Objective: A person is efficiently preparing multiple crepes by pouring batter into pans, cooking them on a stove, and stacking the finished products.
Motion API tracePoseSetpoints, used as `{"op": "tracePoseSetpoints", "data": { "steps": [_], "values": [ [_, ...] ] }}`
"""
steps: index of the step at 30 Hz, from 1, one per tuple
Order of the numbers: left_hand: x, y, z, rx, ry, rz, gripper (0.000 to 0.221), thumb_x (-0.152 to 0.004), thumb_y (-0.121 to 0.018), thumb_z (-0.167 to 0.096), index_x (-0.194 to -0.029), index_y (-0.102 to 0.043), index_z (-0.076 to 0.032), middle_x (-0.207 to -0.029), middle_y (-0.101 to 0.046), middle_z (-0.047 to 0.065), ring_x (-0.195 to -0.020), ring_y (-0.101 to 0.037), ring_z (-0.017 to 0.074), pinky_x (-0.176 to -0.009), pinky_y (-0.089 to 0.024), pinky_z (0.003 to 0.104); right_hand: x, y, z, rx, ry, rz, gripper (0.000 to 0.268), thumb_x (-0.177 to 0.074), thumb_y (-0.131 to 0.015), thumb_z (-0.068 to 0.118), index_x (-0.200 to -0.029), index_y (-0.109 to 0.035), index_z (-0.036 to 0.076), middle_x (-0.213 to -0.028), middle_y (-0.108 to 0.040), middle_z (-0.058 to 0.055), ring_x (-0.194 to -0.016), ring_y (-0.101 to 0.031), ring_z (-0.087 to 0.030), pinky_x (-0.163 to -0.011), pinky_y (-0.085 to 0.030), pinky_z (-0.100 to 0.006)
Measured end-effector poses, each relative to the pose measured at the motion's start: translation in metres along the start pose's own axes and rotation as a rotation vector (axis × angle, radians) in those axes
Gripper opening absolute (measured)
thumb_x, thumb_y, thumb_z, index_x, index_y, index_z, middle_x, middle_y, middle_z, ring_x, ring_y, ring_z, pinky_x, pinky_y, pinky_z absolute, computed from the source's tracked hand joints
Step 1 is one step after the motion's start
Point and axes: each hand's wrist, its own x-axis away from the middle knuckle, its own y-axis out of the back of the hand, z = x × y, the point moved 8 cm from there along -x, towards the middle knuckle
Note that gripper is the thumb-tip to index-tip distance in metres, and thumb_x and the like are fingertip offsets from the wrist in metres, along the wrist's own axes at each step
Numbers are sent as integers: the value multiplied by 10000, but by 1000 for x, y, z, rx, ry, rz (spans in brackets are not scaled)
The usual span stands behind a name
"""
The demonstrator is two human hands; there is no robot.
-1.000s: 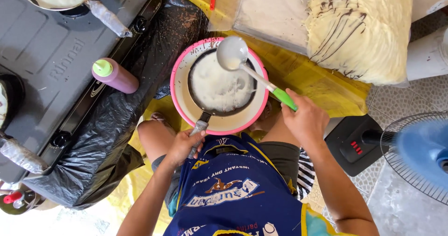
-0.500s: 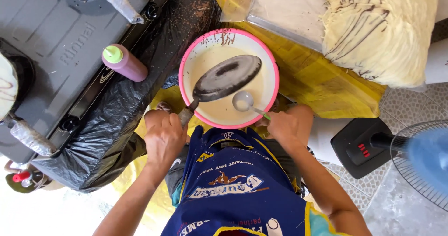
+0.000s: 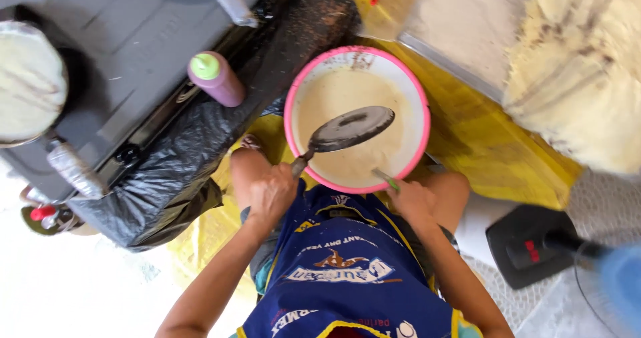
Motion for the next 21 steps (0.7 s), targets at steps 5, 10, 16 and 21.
{"op": "tracePoseSetpoints", "data": {
  "steps": [5, 10, 16, 21],
  "values": [
    [-8, 14, 8, 71, 76, 39, 247, -913, -499, -409, -746, -481, -228, -608, -438, -58, -449, -535, 172, -373, -413, 351, 26, 123, 46, 200, 119, -446, 328, -989, -489, 338, -1169, -747, 245, -1026, -731, -75, -942, -751, -320, -865, -572, -471],
    [18, -37, -4, 206, 170, 173, 390, -824, -612, -584, -813, -571, -197, -619, -534, -37, -489, -625, 189, -414, -498, 388, -33, 210, 179, -230, 787, -967, 357, -956, -748, 175, -1303, -714, 97, -1047, -706, -112, -987, -701, -293, -834, -588, -391],
    [65, -74, -12, 898, 629, 894, 517, -897, -664, -652, -1010, -641, -147, -741, -712, 178, -686, -682, 479, -597, -505, 600, -178, 207, 352, -999, 522, 212, 888, -892, -478, 608, -1599, -294, 103, -1544, -488, -217, -1297, -627, -340, -1065, -532, -398],
    [-3, -36, -1, 1584, 1030, 1056, 443, -969, -656, -456, -698, -568, -116, -531, -635, 25, -373, -561, 108, -452, -436, 246, -194, 206, 418, -1437, 373, 792, 220, -928, -668, 315, -1027, -687, 120, -572, -566, 68, -409, -492, -32, -361, -280, -180]
  ]
}}
